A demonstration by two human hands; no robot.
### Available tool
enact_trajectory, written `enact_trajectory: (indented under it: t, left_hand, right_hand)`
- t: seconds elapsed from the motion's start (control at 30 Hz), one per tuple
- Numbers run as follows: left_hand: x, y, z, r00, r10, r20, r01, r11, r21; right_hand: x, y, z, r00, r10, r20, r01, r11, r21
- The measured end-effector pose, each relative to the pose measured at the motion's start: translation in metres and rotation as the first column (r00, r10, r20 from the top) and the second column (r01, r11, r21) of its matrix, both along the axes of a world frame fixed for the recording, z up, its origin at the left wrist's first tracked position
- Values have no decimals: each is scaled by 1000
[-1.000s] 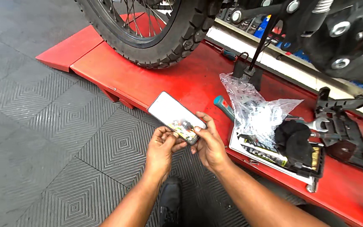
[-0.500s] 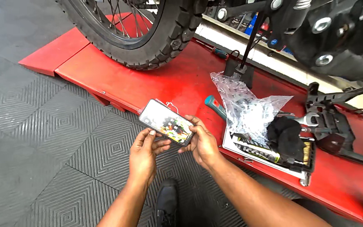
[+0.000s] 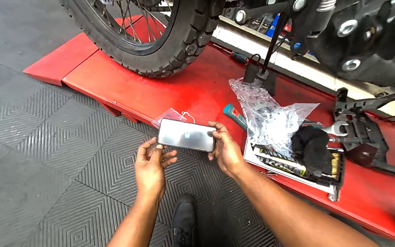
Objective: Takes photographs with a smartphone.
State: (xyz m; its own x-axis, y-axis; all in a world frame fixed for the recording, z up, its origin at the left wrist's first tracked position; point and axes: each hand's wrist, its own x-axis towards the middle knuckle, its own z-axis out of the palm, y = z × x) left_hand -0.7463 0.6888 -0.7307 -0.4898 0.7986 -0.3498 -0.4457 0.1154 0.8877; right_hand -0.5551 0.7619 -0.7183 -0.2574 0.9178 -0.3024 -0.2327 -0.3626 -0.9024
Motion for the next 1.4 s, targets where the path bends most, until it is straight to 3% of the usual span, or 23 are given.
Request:
enact_trajectory:
  t: [0.3,0.9,1.4]
  left_hand:
    - [6,-5,-5,999,-27,-22,27,1000,-5]
    - [8,-17,-6,950,37,-309,24,981,192]
    - [11,-14,-5,930,12,-366,55,984,171]
  right_hand:
    - [0,21,10,1000,15,-12,-16,998,-54]
    - [5,11,20,998,2,-70,0,999,37]
    - [11,10,23,997,-39,-64,42,998,40]
